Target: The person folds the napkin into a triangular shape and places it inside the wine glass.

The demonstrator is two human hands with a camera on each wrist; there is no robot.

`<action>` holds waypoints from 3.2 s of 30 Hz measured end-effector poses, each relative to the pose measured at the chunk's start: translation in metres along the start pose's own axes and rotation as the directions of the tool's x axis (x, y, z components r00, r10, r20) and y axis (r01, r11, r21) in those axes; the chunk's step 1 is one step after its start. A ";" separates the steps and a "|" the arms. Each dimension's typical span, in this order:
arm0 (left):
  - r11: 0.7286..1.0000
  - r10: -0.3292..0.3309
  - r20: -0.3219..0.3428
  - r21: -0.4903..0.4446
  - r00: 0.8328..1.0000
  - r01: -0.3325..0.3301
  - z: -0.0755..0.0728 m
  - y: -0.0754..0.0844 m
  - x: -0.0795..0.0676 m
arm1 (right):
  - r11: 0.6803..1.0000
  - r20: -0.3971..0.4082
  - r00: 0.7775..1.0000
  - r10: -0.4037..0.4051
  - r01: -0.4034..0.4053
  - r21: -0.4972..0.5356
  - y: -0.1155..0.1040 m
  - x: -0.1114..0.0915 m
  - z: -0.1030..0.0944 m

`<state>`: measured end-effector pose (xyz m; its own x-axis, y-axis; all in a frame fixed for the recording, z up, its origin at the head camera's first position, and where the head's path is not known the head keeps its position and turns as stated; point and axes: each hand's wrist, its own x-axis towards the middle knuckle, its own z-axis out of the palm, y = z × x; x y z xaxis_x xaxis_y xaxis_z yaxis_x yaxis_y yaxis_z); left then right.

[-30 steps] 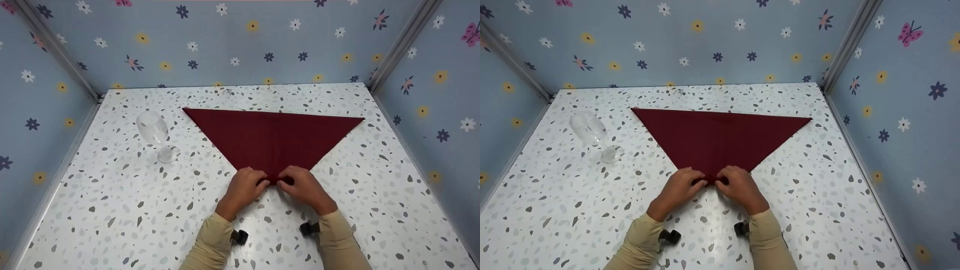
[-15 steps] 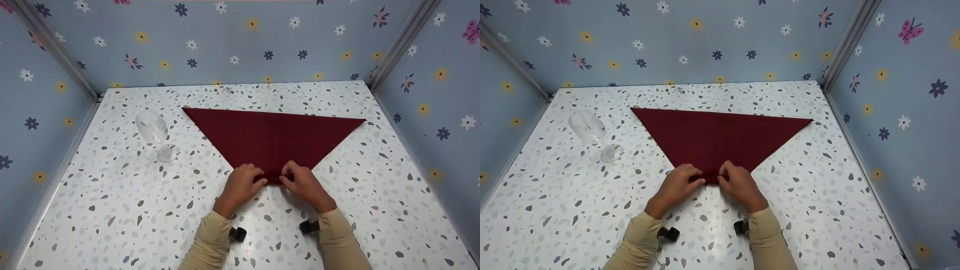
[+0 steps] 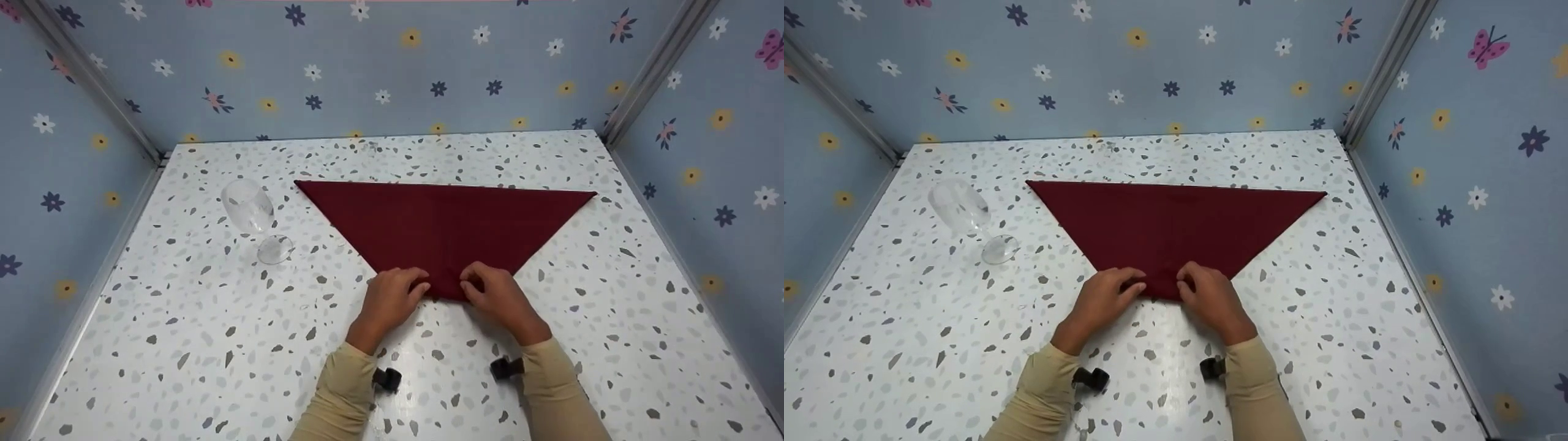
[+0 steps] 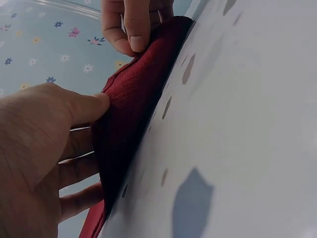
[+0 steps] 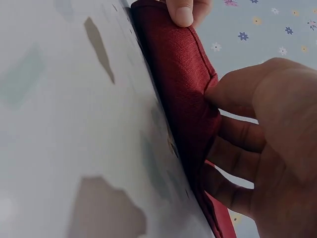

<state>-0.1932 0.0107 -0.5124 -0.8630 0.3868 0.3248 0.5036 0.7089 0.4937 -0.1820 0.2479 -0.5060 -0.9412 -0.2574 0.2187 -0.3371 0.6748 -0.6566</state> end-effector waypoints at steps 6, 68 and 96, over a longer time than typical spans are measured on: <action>1.000 0.001 -0.064 -0.015 0.998 -0.002 0.002 0.001 -0.001 | 0.999 0.033 0.999 0.036 -0.036 -0.008 0.004 -0.002 -0.006; 0.986 0.053 0.088 0.154 0.995 -0.066 -0.013 -0.012 -0.005 | 0.975 0.152 0.972 0.177 -0.152 -0.161 0.008 -0.008 -0.018; 0.978 0.065 0.066 0.192 0.996 -0.076 -0.006 -0.008 -0.002 | 0.971 0.077 0.997 -0.002 0.021 -0.238 0.007 -0.008 -0.020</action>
<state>-0.1953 0.0003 -0.5124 -0.8293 0.4698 0.3025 0.5510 0.7774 0.3033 -0.1774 0.2684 -0.4972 -0.9360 -0.3116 0.1640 -0.3519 0.8147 -0.4608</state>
